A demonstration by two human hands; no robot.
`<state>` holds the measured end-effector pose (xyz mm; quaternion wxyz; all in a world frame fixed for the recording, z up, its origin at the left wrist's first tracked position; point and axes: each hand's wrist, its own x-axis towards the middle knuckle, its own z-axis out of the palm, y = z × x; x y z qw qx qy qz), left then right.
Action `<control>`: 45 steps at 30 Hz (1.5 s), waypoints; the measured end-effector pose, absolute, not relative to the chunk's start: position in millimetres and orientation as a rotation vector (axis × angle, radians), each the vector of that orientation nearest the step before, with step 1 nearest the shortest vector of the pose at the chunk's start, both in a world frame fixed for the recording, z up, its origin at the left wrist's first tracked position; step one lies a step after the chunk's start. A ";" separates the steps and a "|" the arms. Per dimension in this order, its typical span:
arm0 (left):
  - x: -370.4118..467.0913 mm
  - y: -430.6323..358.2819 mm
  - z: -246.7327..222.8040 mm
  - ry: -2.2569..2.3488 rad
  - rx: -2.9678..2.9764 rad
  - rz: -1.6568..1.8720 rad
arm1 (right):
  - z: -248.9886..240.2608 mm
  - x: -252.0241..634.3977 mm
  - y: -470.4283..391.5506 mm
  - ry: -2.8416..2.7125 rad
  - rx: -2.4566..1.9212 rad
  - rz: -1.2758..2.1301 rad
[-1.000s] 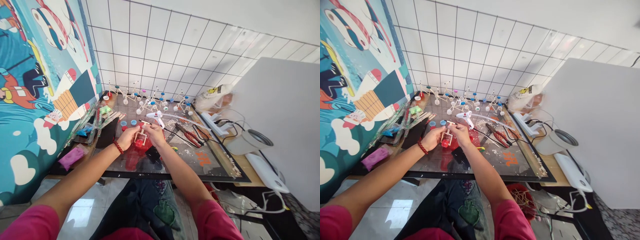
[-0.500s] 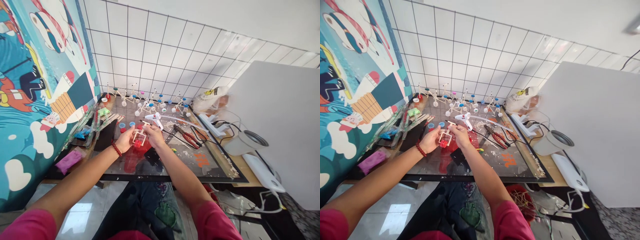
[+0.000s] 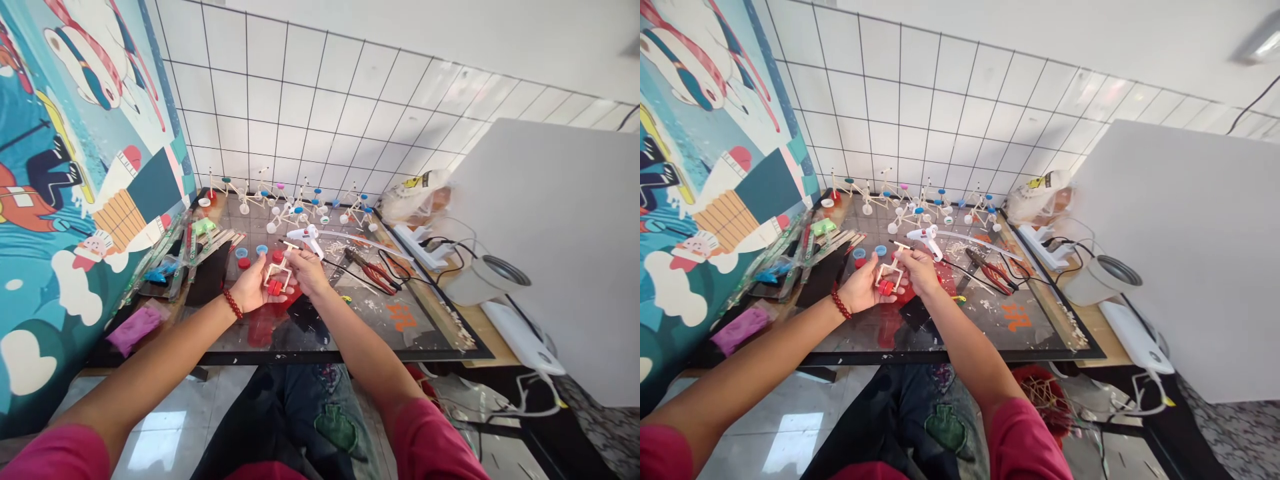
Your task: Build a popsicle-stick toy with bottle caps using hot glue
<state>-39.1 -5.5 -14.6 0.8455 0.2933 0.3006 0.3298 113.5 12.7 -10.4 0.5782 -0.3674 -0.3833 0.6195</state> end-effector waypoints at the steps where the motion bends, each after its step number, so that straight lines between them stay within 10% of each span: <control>1: -39.0 -5.3 -15.0 0.639 0.623 0.699 | -10.5 113.5 13.0 -0.896 -0.852 1.452; 45: -30.0 -15.3 -9.2 0.947 1.069 1.222 | -16.9 110.2 13.3 -0.996 -0.837 1.273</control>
